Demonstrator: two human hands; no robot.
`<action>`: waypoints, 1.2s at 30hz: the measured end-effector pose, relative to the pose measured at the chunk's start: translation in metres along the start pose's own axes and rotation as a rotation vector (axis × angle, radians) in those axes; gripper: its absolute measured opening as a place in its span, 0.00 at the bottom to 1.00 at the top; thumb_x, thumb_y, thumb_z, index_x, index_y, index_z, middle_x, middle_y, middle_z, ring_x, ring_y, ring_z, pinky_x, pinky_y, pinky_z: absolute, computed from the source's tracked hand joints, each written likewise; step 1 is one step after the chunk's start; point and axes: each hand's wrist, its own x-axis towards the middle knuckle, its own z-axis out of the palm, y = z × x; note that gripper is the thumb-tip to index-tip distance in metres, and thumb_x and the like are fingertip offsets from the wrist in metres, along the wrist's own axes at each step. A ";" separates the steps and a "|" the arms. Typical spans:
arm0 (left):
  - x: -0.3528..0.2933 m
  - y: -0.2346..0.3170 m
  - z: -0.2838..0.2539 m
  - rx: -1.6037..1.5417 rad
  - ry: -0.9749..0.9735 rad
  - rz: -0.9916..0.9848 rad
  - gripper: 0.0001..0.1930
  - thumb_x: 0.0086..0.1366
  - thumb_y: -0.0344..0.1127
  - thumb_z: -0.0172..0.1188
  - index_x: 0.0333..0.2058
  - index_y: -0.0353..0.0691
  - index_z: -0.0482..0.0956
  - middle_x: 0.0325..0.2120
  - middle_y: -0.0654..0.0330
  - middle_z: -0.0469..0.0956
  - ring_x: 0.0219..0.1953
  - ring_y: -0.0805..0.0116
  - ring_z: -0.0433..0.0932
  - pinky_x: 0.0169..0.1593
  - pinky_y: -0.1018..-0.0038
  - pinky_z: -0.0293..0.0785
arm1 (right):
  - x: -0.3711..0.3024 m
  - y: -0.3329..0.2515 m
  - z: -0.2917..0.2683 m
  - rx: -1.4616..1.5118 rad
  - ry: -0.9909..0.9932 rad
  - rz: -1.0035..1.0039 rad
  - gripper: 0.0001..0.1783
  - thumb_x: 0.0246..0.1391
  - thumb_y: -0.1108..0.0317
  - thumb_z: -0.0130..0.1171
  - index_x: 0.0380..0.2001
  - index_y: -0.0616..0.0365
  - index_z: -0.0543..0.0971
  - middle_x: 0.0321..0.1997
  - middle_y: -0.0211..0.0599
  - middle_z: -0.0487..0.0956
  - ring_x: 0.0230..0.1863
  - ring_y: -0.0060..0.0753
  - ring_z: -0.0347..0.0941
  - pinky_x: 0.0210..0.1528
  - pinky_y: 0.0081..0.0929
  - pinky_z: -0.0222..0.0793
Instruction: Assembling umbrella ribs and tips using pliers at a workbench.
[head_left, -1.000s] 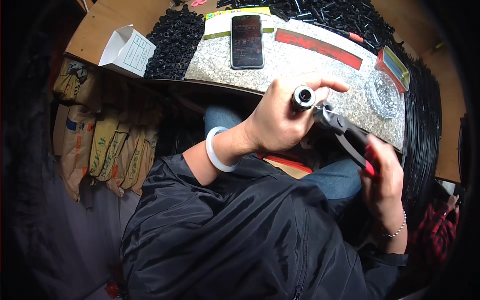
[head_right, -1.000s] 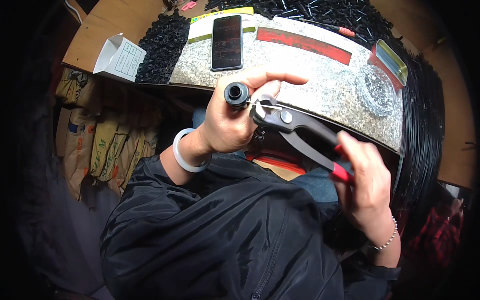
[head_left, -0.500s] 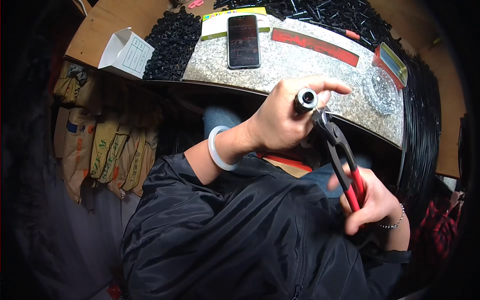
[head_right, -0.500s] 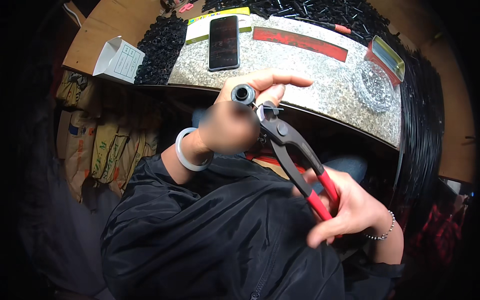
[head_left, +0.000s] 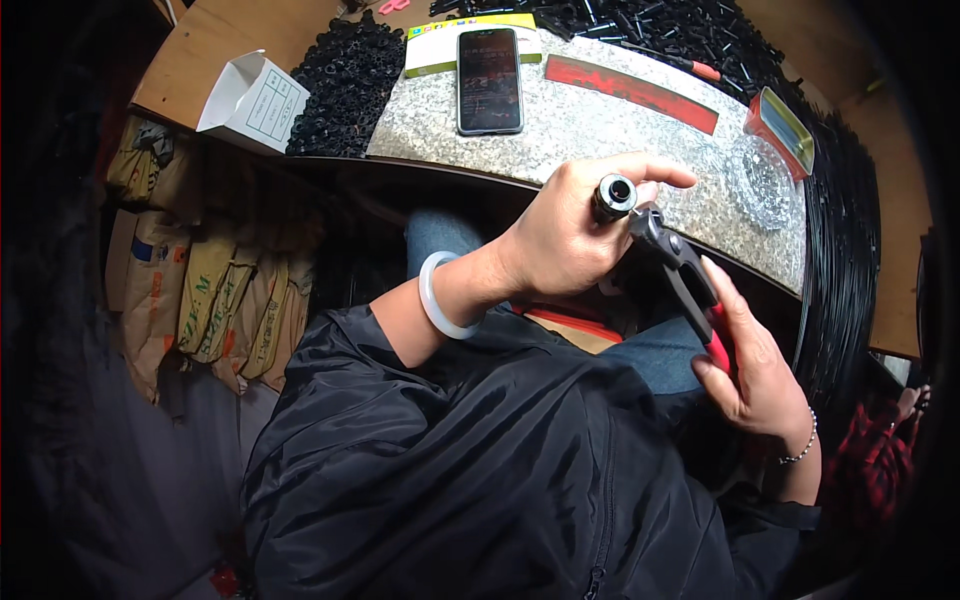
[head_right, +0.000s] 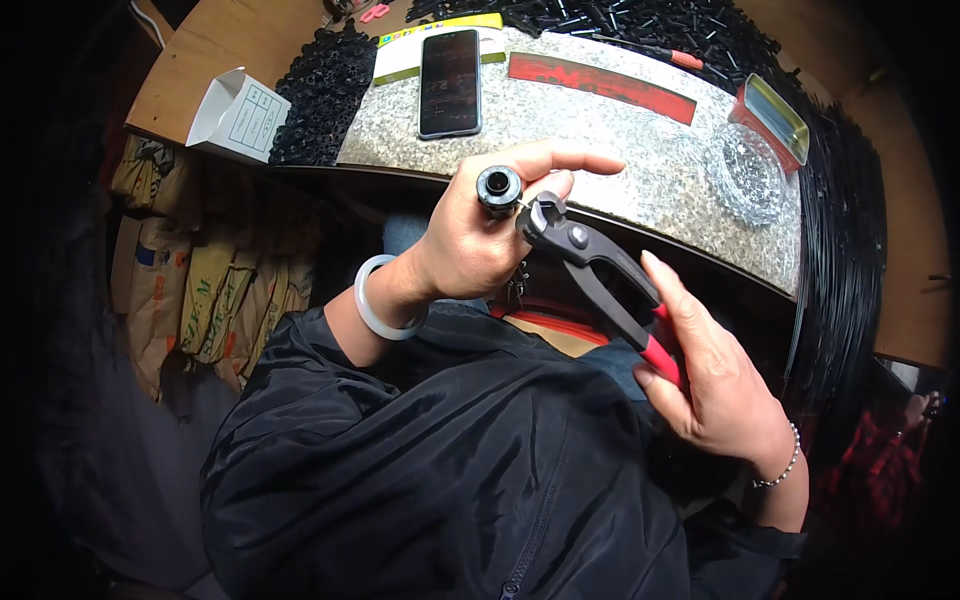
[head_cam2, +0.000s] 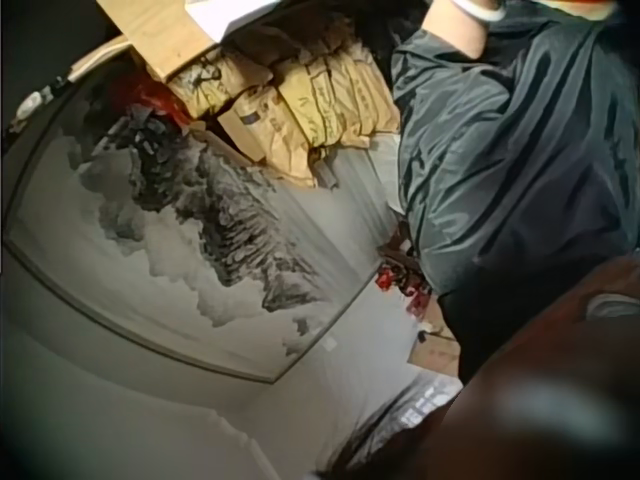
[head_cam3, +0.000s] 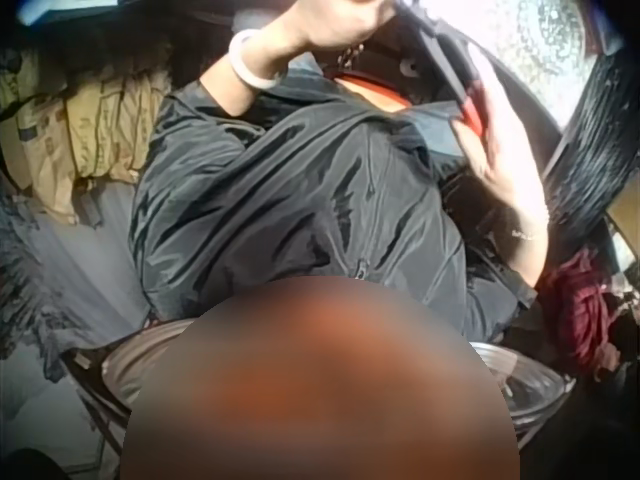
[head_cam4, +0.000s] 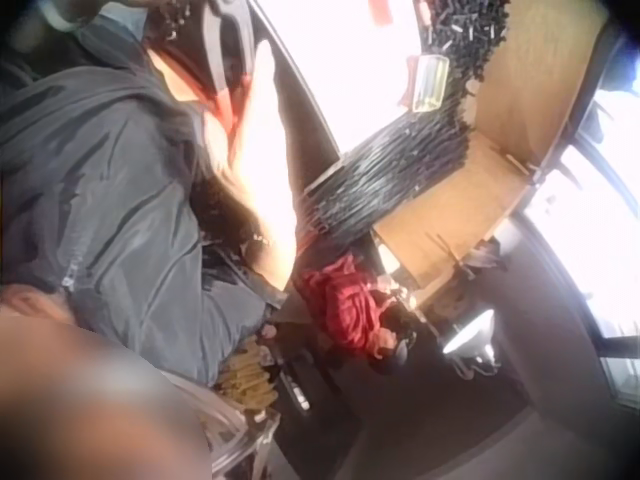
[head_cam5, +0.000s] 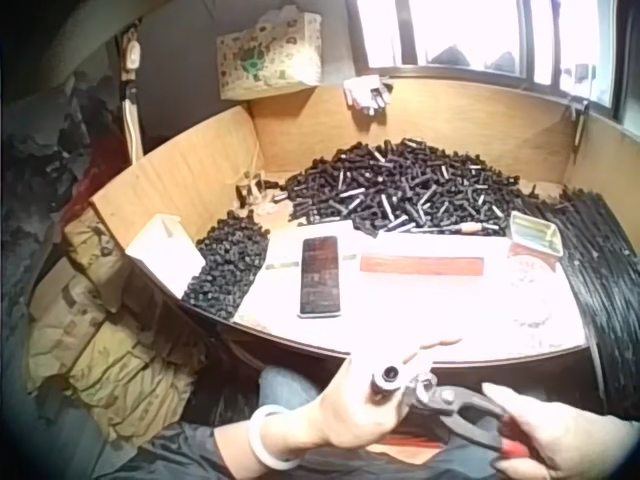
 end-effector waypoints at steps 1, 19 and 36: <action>-0.001 0.002 -0.001 0.020 -0.013 -0.031 0.15 0.68 0.31 0.43 0.47 0.30 0.73 0.17 0.74 0.65 0.20 0.89 0.58 0.23 0.86 0.56 | 0.000 0.000 -0.001 -0.029 -0.011 -0.074 0.40 0.43 0.80 0.54 0.62 0.64 0.53 0.33 0.44 0.67 0.33 0.40 0.67 0.41 0.26 0.64; 0.007 -0.004 0.010 0.034 -0.012 -0.029 0.15 0.67 0.30 0.43 0.48 0.33 0.73 0.14 0.75 0.63 0.17 0.89 0.58 0.21 0.86 0.53 | 0.006 0.037 0.033 0.493 0.018 0.159 0.16 0.55 0.65 0.58 0.20 0.61 0.66 0.13 0.26 0.59 0.17 0.14 0.53 0.18 0.19 0.52; 0.013 0.008 0.008 0.112 0.100 0.011 0.10 0.63 0.25 0.49 0.41 0.33 0.77 0.14 0.70 0.63 0.17 0.85 0.58 0.21 0.82 0.54 | 0.073 0.158 -0.081 -0.655 0.306 0.722 0.16 0.45 0.59 0.63 0.34 0.58 0.80 0.33 0.48 0.79 0.39 0.44 0.76 0.39 0.35 0.70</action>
